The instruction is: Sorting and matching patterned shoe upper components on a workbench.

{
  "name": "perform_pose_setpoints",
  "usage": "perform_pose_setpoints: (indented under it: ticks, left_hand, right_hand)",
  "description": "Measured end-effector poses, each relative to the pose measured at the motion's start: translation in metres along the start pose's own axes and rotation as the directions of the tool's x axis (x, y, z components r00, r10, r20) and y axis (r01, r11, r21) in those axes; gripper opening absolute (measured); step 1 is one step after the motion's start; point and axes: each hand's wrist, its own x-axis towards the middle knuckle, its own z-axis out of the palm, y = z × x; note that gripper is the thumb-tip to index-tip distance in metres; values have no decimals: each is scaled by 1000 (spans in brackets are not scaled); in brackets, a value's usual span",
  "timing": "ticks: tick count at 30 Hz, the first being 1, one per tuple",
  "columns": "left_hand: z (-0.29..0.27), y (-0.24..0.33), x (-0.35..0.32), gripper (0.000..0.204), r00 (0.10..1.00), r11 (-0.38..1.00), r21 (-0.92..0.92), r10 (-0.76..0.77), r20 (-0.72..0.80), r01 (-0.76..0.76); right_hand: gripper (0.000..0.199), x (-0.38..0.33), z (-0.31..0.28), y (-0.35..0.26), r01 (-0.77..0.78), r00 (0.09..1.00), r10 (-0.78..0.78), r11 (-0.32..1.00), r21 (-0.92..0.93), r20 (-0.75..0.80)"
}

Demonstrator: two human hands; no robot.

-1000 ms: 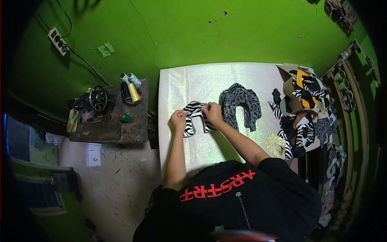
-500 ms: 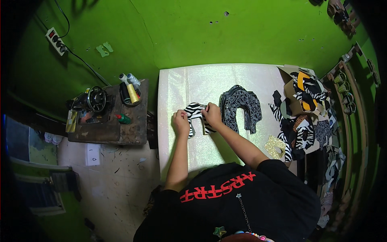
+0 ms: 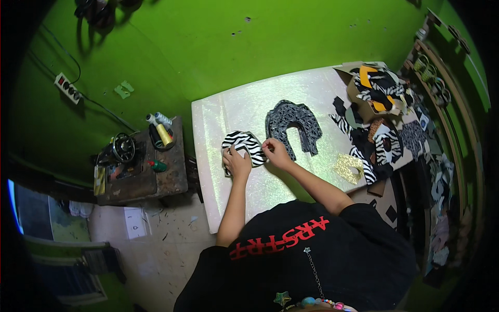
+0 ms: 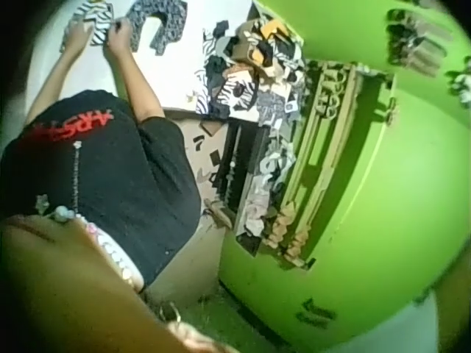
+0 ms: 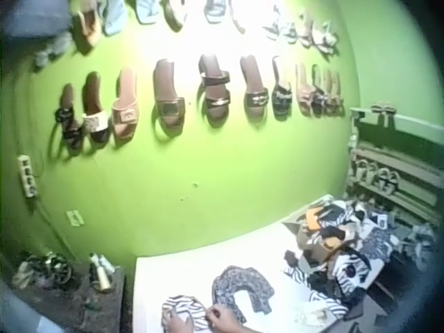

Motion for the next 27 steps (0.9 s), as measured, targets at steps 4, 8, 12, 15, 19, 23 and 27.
perform_pose_setpoints:
  ticks: [4,8,12,15,19,23,27]
  left_hand:
    - [8,31,-27,60,995,995,40,90,40,-91]
    - [22,62,-49,56,979,980,0,200,43,-200]
    - [32,100,-70,53,960,961,-70,272,71,-267]
    - [41,131,-85,53,945,946,-92,317,77,-310]
    - [65,173,-99,52,935,914,-228,352,35,-336]
    - [93,220,-121,47,864,825,-292,503,-10,-483]
    - [127,259,-138,48,782,699,-457,623,12,-549]
  right_hand:
    - [4,-24,-36,8,-34,995,36,999,28,-91]
    - [4,-41,-78,15,-85,973,89,996,29,-214]
    - [5,-58,-129,22,-108,926,143,987,118,-349]
    - [3,-70,-175,27,-145,875,186,982,125,-448]
    - [4,-80,-238,35,-149,819,115,989,-15,-562]
    - [4,-90,-297,53,-90,749,90,995,33,-656]
    - [4,-101,-355,61,-127,690,85,992,-4,-719]
